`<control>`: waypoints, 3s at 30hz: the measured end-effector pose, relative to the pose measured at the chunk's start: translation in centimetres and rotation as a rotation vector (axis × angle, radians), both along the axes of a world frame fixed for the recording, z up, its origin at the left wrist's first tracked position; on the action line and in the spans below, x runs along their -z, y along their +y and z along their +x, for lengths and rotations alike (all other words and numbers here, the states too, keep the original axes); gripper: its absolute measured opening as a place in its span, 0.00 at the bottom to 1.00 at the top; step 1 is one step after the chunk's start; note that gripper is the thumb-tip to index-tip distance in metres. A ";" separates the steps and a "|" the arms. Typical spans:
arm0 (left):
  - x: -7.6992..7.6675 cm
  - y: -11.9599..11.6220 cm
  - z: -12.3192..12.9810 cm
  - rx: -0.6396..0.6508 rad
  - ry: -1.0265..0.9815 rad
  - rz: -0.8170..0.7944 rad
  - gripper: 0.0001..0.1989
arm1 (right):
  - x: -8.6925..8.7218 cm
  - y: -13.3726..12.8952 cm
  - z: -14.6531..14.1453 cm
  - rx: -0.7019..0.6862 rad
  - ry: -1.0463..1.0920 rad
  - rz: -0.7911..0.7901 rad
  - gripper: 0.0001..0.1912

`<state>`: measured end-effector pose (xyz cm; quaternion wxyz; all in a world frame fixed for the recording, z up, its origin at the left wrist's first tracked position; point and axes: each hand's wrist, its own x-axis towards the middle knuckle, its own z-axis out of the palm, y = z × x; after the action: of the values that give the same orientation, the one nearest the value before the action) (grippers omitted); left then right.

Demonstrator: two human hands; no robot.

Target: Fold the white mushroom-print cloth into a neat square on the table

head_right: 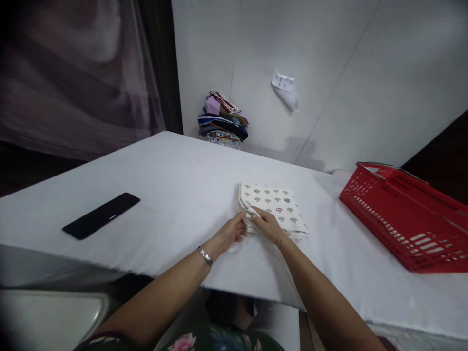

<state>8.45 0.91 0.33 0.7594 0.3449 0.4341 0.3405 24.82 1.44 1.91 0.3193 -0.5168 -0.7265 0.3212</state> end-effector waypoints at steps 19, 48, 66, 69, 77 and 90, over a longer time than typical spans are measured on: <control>0.9 -0.1 -0.3 -0.081 0.059 0.078 0.08 | 1.8 0.2 0.9 -0.081 -0.161 0.285 0.21; 0.5 0.3 -0.8 -0.055 0.068 0.053 0.14 | 1.9 -3.4 12.4 0.237 -0.748 0.364 0.26; 1.5 0.1 -0.2 -0.044 0.312 0.158 0.11 | -0.4 -2.0 11.0 0.269 -0.371 0.312 0.27; 1.4 0.0 -0.2 -0.040 0.333 0.156 0.10 | -0.2 -0.2 8.1 0.249 -0.479 0.387 0.28; 1.3 -0.2 -0.4 0.002 0.319 0.181 0.09 | 3.4 2.9 7.8 0.138 -0.788 0.028 0.30; 2.1 -0.2 -0.2 0.016 0.262 0.167 0.08 | -1.5 16.0 -3.0 -0.066 -0.763 -0.104 0.35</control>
<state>8.23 0.69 -1.77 0.6675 0.4516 0.4971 0.3215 21.86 17.39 3.43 -0.0112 -0.5912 -0.7920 0.1521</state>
